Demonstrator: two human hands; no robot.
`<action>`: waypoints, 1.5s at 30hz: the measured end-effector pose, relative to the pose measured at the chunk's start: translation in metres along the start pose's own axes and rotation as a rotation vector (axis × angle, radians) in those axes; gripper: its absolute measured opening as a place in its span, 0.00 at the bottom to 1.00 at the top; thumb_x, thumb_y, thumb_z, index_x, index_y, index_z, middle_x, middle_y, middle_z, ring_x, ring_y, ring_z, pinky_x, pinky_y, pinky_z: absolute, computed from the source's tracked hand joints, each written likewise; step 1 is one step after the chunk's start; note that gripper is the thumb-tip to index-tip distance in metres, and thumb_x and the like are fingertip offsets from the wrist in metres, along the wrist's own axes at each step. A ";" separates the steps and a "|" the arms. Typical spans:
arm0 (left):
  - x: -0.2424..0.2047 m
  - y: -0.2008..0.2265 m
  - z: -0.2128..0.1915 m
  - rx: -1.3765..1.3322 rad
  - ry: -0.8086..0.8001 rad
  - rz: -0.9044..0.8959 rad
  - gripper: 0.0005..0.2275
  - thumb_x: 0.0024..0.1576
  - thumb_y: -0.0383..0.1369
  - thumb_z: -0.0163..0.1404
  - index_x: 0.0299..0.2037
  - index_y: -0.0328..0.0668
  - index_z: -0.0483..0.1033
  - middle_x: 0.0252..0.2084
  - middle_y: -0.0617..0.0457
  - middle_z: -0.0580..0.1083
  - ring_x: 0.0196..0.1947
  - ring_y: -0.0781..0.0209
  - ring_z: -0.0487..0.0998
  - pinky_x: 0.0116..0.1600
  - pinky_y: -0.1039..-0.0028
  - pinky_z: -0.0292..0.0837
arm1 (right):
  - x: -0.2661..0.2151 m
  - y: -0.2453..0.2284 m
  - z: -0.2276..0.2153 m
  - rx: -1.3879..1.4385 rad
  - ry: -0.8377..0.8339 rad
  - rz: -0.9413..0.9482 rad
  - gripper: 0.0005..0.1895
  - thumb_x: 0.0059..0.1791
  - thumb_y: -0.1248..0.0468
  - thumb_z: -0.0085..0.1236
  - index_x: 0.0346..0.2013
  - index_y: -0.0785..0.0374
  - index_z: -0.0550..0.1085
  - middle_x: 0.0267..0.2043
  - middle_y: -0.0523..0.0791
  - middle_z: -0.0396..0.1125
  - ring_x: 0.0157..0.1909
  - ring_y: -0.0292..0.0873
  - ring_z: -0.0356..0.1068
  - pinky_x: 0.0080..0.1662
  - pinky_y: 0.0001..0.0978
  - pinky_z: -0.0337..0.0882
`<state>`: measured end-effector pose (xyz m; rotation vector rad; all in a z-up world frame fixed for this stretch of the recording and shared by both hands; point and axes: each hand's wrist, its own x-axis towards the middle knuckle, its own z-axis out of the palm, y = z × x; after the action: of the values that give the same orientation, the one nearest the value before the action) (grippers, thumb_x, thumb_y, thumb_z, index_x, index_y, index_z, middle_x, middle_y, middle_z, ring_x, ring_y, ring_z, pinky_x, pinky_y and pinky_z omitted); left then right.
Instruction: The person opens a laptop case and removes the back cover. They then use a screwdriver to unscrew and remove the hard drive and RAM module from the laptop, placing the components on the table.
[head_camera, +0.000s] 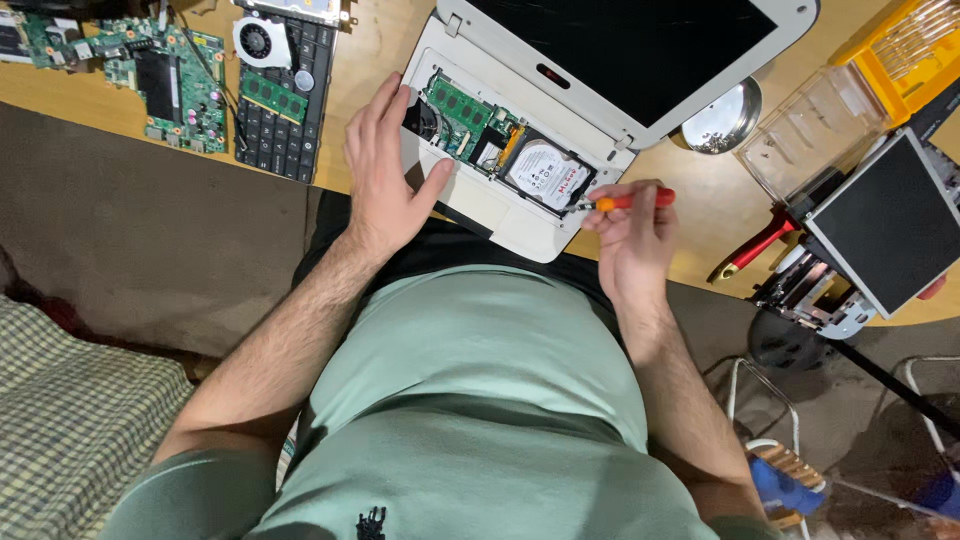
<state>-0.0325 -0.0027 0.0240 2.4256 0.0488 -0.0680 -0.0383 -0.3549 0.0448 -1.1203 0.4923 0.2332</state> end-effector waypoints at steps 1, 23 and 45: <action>0.000 -0.001 0.001 -0.002 -0.003 0.000 0.39 0.75 0.47 0.63 0.90 0.36 0.59 0.94 0.42 0.59 0.88 0.34 0.63 0.89 0.37 0.60 | 0.002 0.005 -0.001 -0.002 0.003 0.001 0.19 0.75 0.60 0.43 0.49 0.64 0.79 0.47 0.54 0.82 0.36 0.42 0.81 0.45 0.36 0.88; -0.026 0.014 -0.019 -0.152 0.001 -0.089 0.39 0.73 0.36 0.68 0.89 0.33 0.58 0.78 0.34 0.69 0.74 0.30 0.71 0.76 0.40 0.72 | 0.034 0.011 -0.029 0.062 0.060 -0.033 0.05 0.69 0.65 0.60 0.49 0.57 0.74 0.47 0.52 0.78 0.47 0.44 0.82 0.43 0.33 0.83; 0.029 -0.023 -0.028 -0.555 0.098 -0.075 0.11 0.86 0.27 0.49 0.74 0.38 0.77 0.60 0.44 0.80 0.65 0.51 0.83 0.74 0.50 0.79 | 0.008 0.037 -0.042 0.098 0.028 -0.031 0.06 0.74 0.59 0.48 0.60 0.57 0.68 0.43 0.55 0.76 0.31 0.44 0.81 0.34 0.35 0.89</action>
<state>-0.0034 0.0340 0.0281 1.8700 0.1784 0.0288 -0.0572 -0.3778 -0.0030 -1.0357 0.5059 0.1646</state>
